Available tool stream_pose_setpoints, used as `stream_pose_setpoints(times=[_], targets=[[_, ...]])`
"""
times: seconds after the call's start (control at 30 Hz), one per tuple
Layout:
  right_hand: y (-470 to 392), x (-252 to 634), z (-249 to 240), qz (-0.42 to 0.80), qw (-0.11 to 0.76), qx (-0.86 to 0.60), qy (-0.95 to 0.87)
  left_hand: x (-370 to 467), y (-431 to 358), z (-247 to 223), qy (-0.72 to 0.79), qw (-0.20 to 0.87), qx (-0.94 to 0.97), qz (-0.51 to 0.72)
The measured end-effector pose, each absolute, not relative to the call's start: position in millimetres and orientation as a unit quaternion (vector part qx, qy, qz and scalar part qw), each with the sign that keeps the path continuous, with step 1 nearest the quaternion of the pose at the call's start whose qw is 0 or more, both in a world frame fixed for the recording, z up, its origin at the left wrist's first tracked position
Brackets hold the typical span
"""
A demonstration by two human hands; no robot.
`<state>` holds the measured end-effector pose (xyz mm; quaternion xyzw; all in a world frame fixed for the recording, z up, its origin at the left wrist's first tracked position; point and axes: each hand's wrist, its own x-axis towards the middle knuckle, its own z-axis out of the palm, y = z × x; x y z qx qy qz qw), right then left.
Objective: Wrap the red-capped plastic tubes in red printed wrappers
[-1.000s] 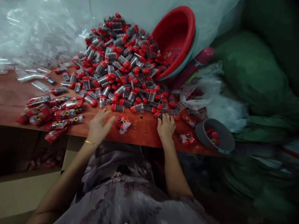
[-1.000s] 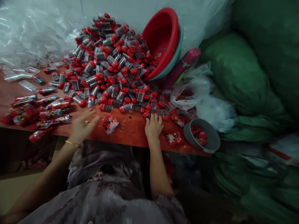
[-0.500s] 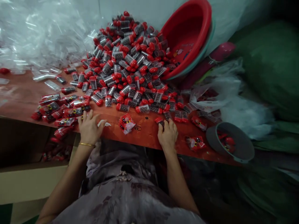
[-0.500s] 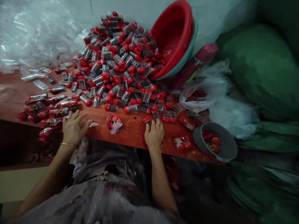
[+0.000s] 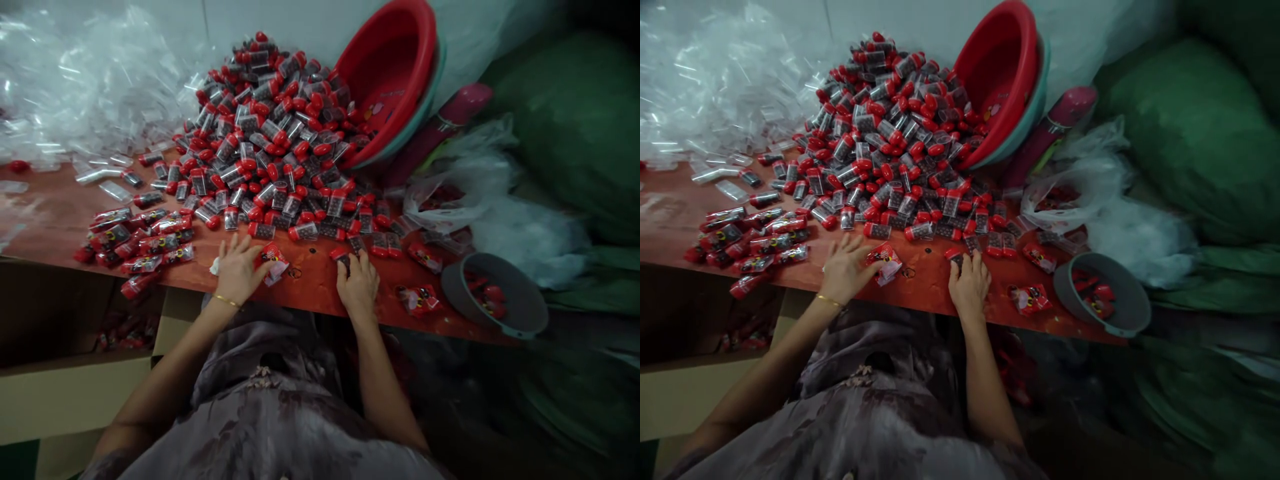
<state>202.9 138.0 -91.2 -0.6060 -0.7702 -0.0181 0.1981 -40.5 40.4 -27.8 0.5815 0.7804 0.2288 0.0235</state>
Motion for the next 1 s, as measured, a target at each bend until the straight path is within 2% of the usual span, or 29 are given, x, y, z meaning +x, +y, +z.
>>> stream_pose_setpoints(times=[0.13, 0.27, 0.4, 0.47, 0.53, 0.63, 0.73, 0.8, 0.93, 1.0], targets=[[139, 204, -93, -0.015, 0.207, -0.596, -0.775, -29, 62, -42, 0.794, 0.104, 0.573, 0.175], [141, 206, -92, -0.011, 0.229, -0.595, -0.771, -33, 65, -45, 0.803, 0.105, 0.561, 0.169], [128, 200, -84, 0.009, 0.33, -0.561, -0.759, -28, 58, -40, 0.794, 0.069, 0.559, 0.229], [114, 187, -78, 0.096, 0.39, -0.512, -0.759, -20, 55, -36, 0.783, 0.053, 0.556, 0.274], [99, 167, -71, 0.243, 0.43, -0.47, -0.732, -12, 52, -32, 0.764, 0.052, 0.563, 0.311], [87, 136, -60, 0.459, 0.439, -0.423, -0.646, -3, 47, -27, 0.73, 0.057, 0.582, 0.352], [87, 121, -52, 0.494, 0.445, -0.418, -0.619, 0, 44, -24, 0.714, 0.082, 0.562, 0.41], [90, 122, -49, 0.483, 0.455, -0.426, -0.615, -1, 43, -23, 0.714, 0.16, 0.503, 0.46], [88, 131, -51, 0.432, 0.465, -0.421, -0.648, 4, 48, -24, 0.633, 0.452, 0.347, 0.524], [83, 131, -53, 0.4, 0.465, -0.419, -0.669, 11, 51, -26, 0.584, 0.516, 0.285, 0.558]])
